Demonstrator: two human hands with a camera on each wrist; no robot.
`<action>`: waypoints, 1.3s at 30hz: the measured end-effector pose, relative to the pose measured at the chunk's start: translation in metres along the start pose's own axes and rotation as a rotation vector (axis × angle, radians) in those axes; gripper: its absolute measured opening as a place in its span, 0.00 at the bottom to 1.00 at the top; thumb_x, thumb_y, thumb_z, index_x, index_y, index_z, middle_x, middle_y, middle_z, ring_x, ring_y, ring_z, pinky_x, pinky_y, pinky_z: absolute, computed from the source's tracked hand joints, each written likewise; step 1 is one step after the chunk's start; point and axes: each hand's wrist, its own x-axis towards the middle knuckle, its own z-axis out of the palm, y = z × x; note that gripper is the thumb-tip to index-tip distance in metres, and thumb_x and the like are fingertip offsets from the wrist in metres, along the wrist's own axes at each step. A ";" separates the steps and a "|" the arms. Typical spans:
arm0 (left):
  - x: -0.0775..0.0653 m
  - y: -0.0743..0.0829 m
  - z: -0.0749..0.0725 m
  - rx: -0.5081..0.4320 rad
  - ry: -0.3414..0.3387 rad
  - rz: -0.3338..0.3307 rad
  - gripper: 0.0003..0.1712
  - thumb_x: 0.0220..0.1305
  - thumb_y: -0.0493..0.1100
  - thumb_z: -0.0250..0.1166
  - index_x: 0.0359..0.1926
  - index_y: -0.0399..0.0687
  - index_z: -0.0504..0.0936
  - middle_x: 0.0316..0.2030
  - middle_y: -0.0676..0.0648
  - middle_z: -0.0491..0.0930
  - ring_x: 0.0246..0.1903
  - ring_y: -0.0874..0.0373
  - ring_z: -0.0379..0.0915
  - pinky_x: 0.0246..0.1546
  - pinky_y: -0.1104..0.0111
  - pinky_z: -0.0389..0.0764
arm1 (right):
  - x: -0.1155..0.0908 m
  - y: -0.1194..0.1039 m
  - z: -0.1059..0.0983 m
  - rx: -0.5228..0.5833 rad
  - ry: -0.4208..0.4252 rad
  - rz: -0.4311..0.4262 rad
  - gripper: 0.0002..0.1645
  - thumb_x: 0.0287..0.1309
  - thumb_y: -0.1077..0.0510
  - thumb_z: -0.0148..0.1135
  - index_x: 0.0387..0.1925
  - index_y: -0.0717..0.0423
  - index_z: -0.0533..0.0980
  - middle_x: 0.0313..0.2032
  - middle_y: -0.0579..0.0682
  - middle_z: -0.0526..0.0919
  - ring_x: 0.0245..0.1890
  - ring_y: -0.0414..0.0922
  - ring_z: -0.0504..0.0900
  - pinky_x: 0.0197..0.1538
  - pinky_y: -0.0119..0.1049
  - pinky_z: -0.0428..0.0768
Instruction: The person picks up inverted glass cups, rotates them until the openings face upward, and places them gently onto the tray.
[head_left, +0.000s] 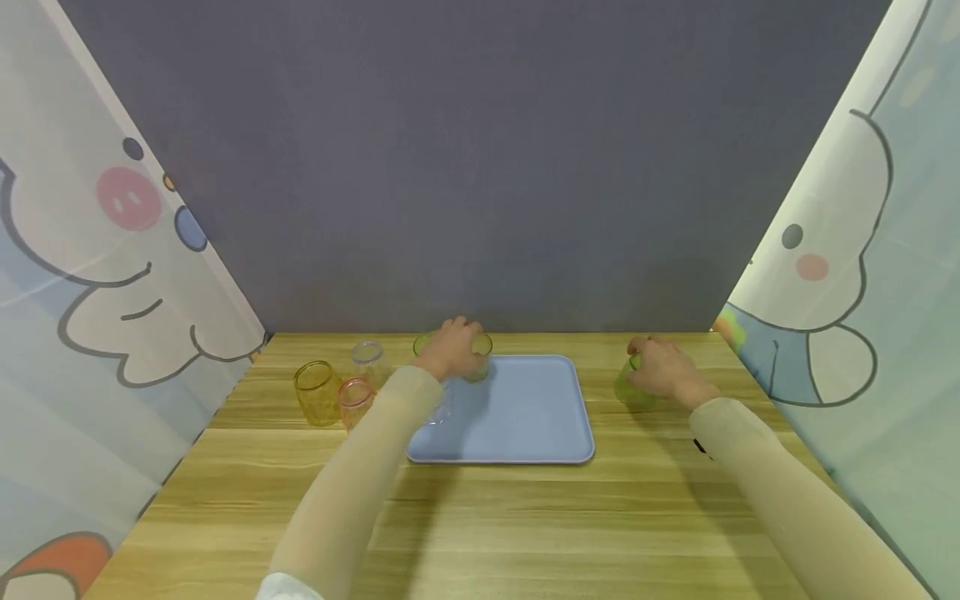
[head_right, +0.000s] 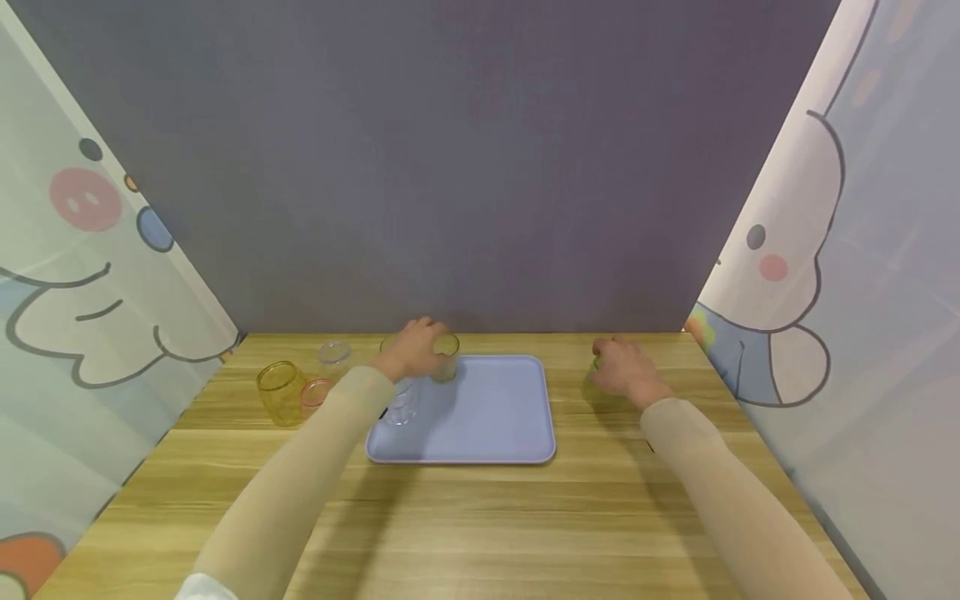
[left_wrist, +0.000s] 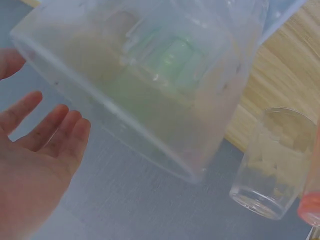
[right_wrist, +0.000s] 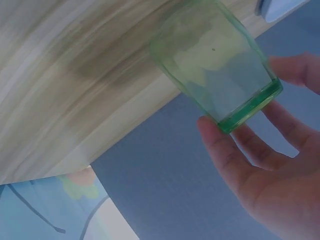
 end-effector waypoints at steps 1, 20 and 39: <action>0.000 -0.001 -0.001 -0.003 0.005 0.002 0.31 0.67 0.46 0.64 0.68 0.42 0.73 0.62 0.38 0.71 0.63 0.40 0.65 0.64 0.51 0.70 | 0.000 -0.001 -0.001 -0.002 0.003 -0.003 0.33 0.57 0.57 0.63 0.61 0.71 0.72 0.57 0.76 0.72 0.56 0.75 0.72 0.53 0.69 0.73; -0.027 -0.003 -0.012 -0.102 0.035 0.061 0.28 0.70 0.46 0.64 0.68 0.41 0.74 0.63 0.38 0.72 0.65 0.38 0.66 0.66 0.49 0.68 | -0.011 -0.035 -0.014 0.008 0.073 -0.048 0.32 0.57 0.56 0.64 0.61 0.67 0.74 0.55 0.71 0.74 0.54 0.70 0.75 0.55 0.67 0.73; -0.065 -0.006 -0.015 -0.066 0.152 0.176 0.27 0.68 0.45 0.66 0.64 0.39 0.76 0.59 0.40 0.76 0.61 0.43 0.71 0.63 0.51 0.72 | -0.022 -0.057 -0.013 0.149 0.126 -0.110 0.30 0.57 0.56 0.66 0.59 0.67 0.75 0.55 0.70 0.75 0.54 0.66 0.75 0.55 0.63 0.74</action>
